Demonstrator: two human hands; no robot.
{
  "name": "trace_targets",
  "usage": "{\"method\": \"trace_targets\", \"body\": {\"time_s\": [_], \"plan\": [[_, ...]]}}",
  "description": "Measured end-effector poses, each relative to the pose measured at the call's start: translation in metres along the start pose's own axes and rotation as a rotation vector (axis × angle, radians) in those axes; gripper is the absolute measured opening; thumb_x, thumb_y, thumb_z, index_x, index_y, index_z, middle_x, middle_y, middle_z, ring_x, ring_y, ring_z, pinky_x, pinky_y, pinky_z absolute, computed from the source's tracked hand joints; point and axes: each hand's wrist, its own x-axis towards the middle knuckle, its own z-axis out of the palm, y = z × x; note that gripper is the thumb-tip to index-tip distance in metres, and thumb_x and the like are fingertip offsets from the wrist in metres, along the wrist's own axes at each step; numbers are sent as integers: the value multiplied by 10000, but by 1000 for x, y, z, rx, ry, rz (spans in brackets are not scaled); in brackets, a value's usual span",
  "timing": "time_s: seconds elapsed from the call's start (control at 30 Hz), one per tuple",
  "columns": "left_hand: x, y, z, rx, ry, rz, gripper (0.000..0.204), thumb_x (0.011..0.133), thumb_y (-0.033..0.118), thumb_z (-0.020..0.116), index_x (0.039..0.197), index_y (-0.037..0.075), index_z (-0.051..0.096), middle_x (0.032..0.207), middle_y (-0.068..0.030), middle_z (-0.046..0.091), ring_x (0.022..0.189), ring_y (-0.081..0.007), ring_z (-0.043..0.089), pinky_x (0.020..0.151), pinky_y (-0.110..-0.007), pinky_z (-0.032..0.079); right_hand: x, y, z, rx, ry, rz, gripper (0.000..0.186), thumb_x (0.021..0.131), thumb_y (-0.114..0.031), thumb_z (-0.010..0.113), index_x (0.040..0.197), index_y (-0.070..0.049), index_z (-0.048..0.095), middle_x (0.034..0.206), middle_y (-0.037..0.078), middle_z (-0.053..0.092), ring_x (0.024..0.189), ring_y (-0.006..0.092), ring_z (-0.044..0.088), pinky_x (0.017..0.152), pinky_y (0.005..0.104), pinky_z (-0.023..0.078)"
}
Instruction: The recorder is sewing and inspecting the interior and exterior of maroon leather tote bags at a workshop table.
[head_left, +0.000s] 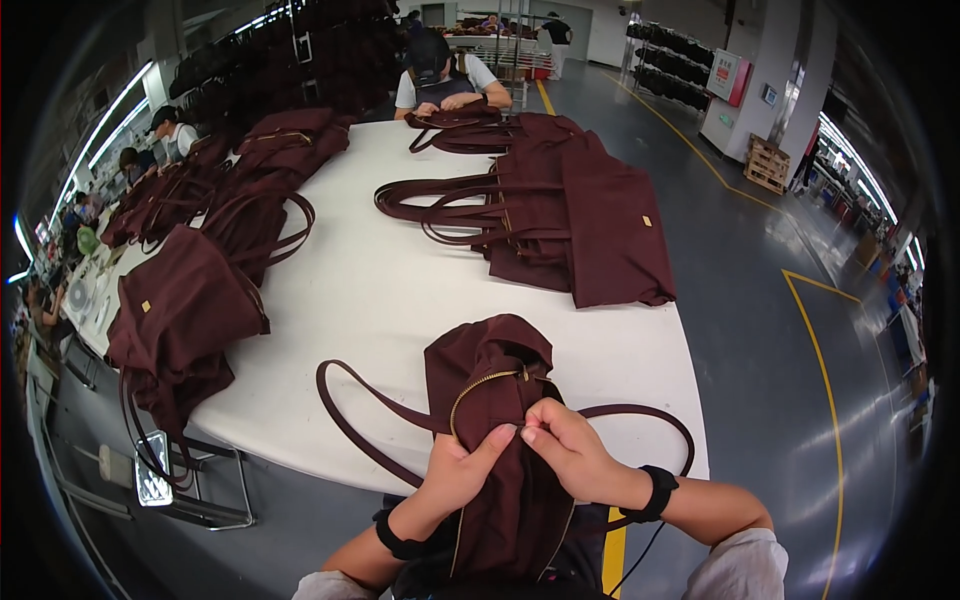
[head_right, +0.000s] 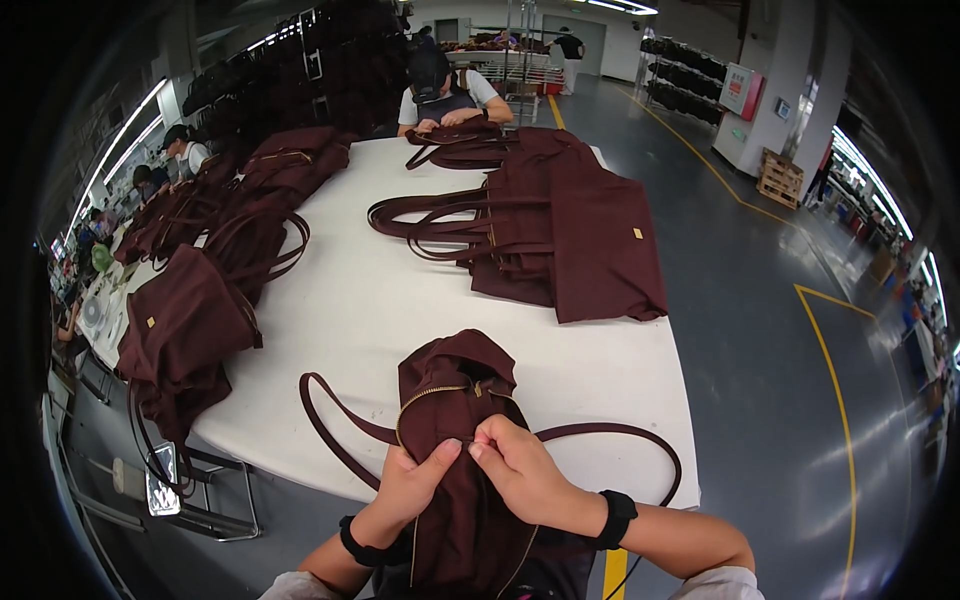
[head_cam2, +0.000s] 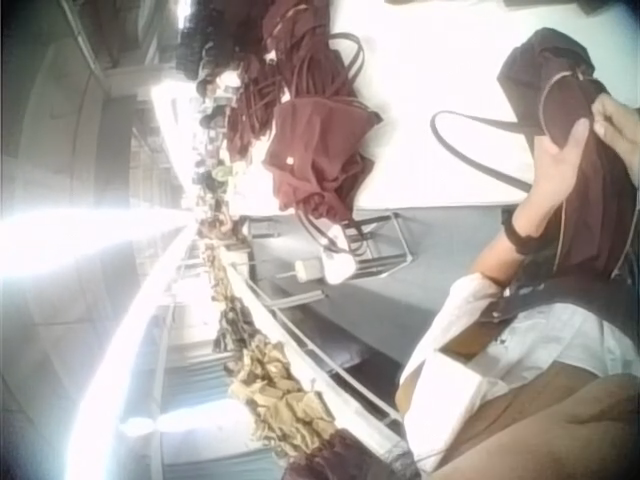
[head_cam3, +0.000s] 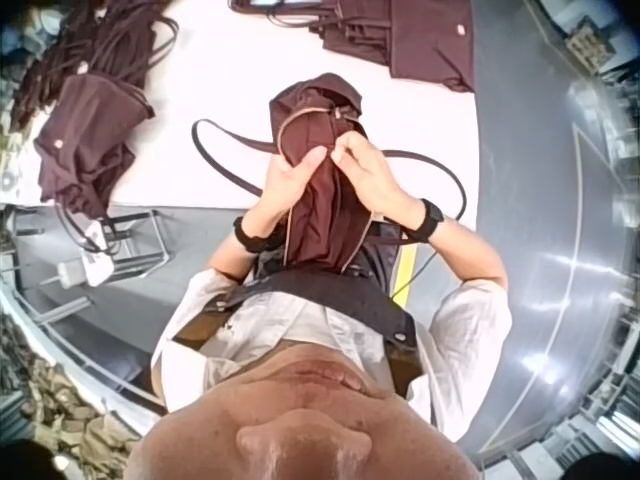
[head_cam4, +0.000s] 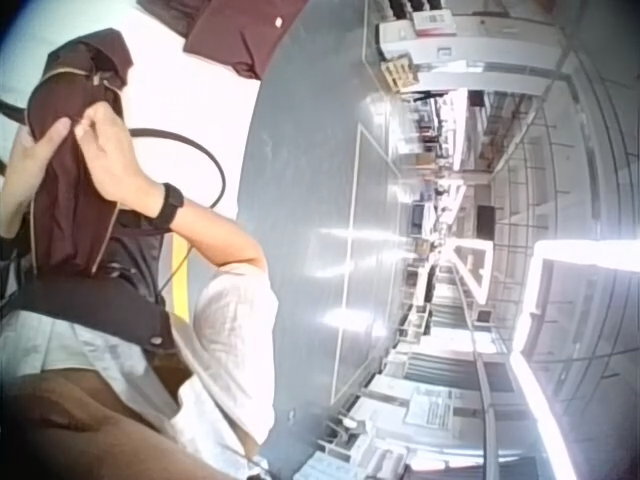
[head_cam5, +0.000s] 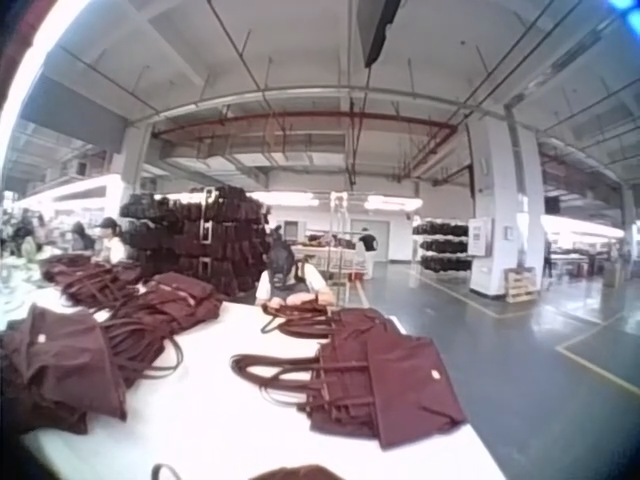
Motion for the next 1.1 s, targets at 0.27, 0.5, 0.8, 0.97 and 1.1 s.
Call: {"method": "trace_targets", "body": {"time_s": [0.27,0.5,0.8,0.97,1.1], "plan": [[-3,0,-2,196,-20,84,259,883,108,606,1105,-19,564,1002,-42,625,898,-115,572,802,-272,466,-1,-15,-6,974,-98,567,106,914,-167,510,852,-84,485,744,-10,443,700,111,408,660,243,354],[3,13,-7,-257,59,-245,311,889,133,592,1163,-4,537,1075,-49,603,974,-137,576,849,-284,467,12,-12,-31,782,62,311,126,903,-190,532,860,-71,539,757,-22,506,683,63,454,652,216,383],[5,8,-17,-554,70,-467,297,873,134,607,1134,6,548,1052,-67,622,939,-142,613,828,-282,490,10,-9,-13,18,129,-126,73,787,-32,654,814,-8,590,724,28,570,635,89,530,587,228,432],[1,10,-16,-592,84,-484,301,872,134,609,1136,3,547,1049,-69,623,941,-143,613,832,-280,490,11,-11,-4,-69,142,-262,99,747,-9,675,812,-10,600,732,50,587,640,125,565,572,245,447],[2,5,-23,-622,110,-498,318,867,147,619,1138,-1,545,1054,-68,620,945,-142,611,844,-282,485,15,-7,7,-137,161,-344,127,703,5,703,788,-15,610,709,63,604,607,163,574,547,257,451]]}}
